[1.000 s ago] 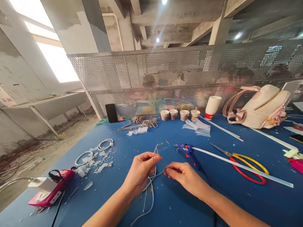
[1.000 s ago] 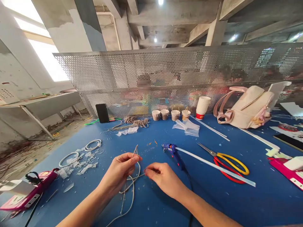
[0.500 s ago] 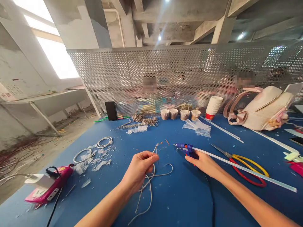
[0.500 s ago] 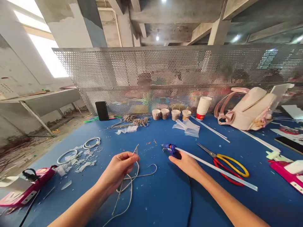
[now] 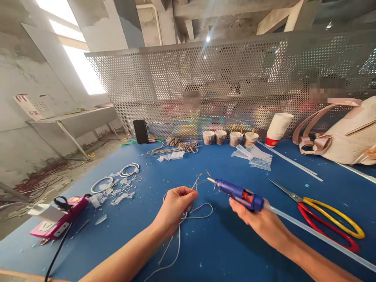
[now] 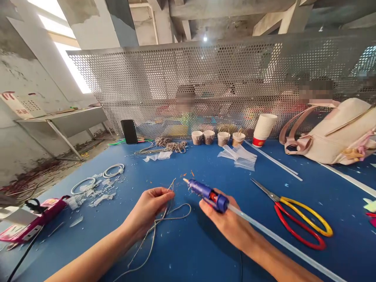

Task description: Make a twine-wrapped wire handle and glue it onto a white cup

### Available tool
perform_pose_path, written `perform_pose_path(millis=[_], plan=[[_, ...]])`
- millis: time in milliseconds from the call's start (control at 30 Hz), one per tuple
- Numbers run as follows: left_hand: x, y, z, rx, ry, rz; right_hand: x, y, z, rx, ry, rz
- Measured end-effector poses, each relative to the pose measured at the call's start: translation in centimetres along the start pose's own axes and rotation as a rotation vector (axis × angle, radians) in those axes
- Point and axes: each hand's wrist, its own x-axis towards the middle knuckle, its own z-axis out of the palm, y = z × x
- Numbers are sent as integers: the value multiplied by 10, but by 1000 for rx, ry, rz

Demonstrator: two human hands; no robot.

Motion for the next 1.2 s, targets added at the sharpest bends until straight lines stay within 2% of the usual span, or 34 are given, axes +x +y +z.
perform_pose_path(millis=[133, 300, 500, 900, 1067, 1200], plan=[[-2, -3, 8, 58, -1, 20, -12, -3, 9, -2, -50, -132], [-2, -6, 10, 64, -19, 35, -9, -5, 17, -32, -19, -209], [-2, -8, 9, 55, -57, 58, -10, -14, 23, -91, -13, -201], [3, -13, 7, 71, -75, 61, -13, -9, 22, -137, 34, -229], [2, -12, 7, 64, -79, 51, -11, -9, 21, -124, -23, -252], [0, -9, 7, 38, -82, 36, -10, -8, 21, -128, -1, -245]])
